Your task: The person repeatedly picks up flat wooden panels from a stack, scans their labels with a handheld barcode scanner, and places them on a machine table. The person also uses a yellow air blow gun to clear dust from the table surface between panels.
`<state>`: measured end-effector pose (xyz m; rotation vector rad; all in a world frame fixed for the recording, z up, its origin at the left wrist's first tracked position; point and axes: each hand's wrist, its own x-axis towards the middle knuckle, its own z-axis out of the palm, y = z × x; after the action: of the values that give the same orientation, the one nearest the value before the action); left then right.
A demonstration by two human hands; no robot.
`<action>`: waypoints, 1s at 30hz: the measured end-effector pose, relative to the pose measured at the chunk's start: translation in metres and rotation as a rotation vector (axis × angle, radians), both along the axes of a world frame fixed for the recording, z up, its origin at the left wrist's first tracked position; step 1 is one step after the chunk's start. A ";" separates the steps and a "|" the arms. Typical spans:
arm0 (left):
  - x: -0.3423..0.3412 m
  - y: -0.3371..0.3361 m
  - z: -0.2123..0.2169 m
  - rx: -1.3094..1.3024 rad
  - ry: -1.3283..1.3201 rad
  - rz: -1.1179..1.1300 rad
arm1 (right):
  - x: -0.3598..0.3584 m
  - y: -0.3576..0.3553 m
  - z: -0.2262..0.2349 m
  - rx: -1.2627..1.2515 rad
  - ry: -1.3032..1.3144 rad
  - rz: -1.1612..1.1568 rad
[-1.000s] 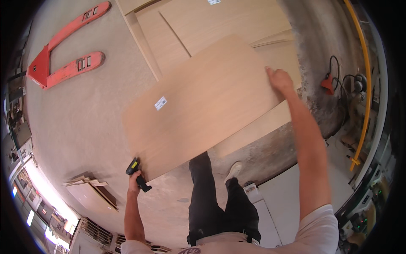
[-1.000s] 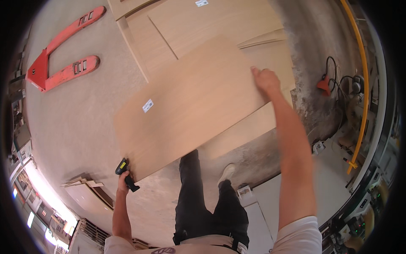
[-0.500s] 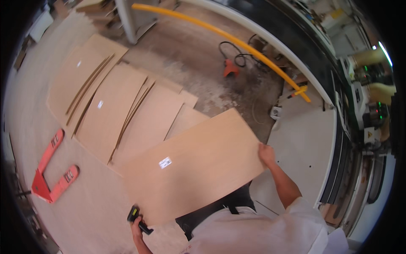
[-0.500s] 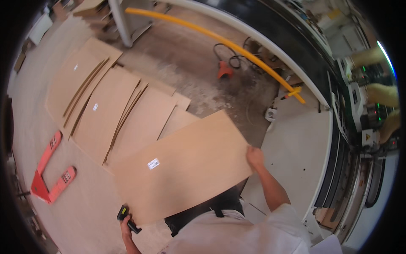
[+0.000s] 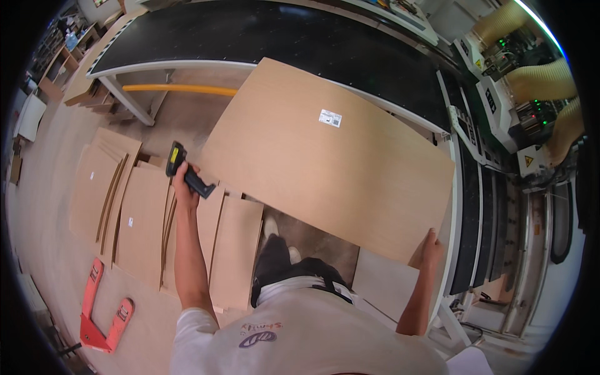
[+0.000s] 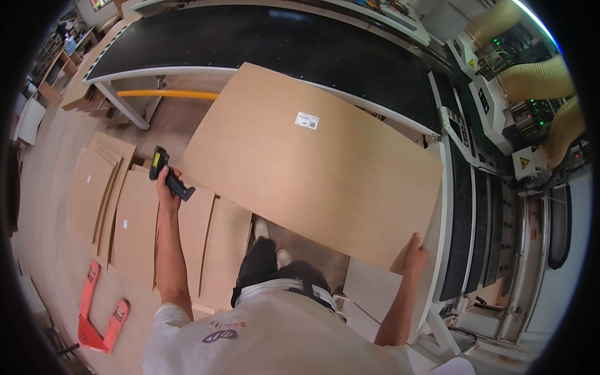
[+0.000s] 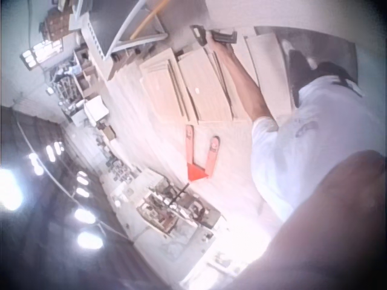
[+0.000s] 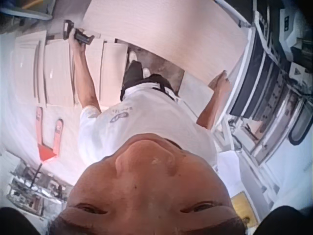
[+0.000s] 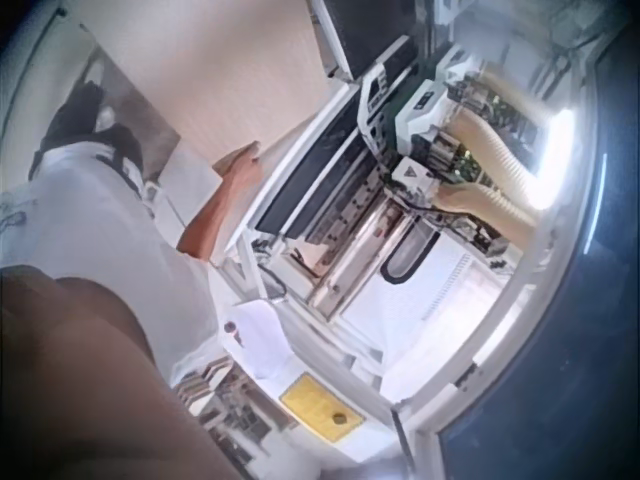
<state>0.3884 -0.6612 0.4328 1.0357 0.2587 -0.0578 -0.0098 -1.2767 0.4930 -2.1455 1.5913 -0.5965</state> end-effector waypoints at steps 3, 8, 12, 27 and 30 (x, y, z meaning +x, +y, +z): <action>0.076 -0.036 -0.002 -0.034 0.004 -0.076 | 0.034 0.007 0.006 0.182 -0.072 -0.011; 0.143 -0.063 0.011 0.222 0.159 -0.245 | 0.104 0.034 0.004 0.225 0.011 -0.084; 0.176 -0.080 0.100 0.657 -0.094 -0.460 | 0.141 0.059 0.009 0.273 0.065 -0.037; 0.325 -0.245 0.176 0.872 -0.140 -1.023 | 0.231 0.089 0.029 0.269 -0.033 0.036; 0.328 -0.246 0.179 0.876 -0.106 -1.024 | 0.237 0.090 0.037 0.275 -0.007 0.028</action>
<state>0.7166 -0.9071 0.6119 1.9499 -0.4151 -0.8727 0.2273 -1.1871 0.5304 -1.9562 1.5374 -0.3522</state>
